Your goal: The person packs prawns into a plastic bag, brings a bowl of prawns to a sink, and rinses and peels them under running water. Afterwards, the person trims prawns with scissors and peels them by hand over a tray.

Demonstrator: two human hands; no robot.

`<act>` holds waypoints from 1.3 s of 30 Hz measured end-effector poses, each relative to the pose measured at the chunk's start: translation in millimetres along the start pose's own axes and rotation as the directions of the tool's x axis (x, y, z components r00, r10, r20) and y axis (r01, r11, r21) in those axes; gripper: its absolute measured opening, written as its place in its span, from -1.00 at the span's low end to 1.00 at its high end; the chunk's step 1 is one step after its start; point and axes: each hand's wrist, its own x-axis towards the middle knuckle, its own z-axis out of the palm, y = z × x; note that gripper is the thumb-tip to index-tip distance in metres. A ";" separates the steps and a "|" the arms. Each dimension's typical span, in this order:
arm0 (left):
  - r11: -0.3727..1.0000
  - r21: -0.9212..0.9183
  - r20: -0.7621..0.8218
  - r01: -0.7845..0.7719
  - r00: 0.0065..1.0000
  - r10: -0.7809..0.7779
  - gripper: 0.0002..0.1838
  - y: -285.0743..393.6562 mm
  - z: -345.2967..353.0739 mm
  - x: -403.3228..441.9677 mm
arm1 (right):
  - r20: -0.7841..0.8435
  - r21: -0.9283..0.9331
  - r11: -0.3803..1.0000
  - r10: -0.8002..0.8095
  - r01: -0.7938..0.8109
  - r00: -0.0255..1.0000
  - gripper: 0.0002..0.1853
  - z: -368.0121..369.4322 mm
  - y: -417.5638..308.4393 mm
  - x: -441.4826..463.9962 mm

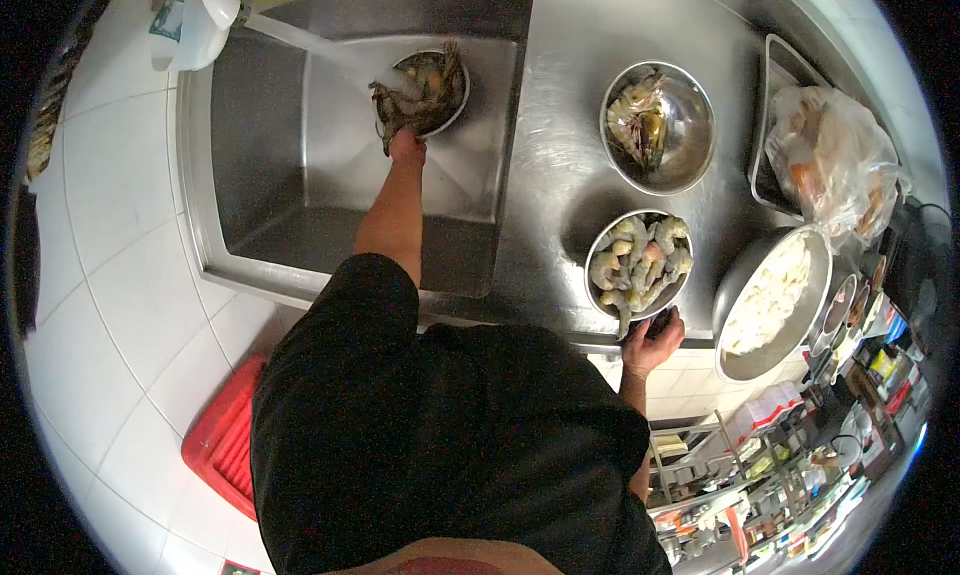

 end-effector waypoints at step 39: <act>0.913 -0.242 0.505 0.328 0.846 -0.171 -0.72 382.7 -100.4 -376.5 | 0.181 0.936 0.159 0.550 -0.315 0.815 -0.79 15.0 -42.1 49.8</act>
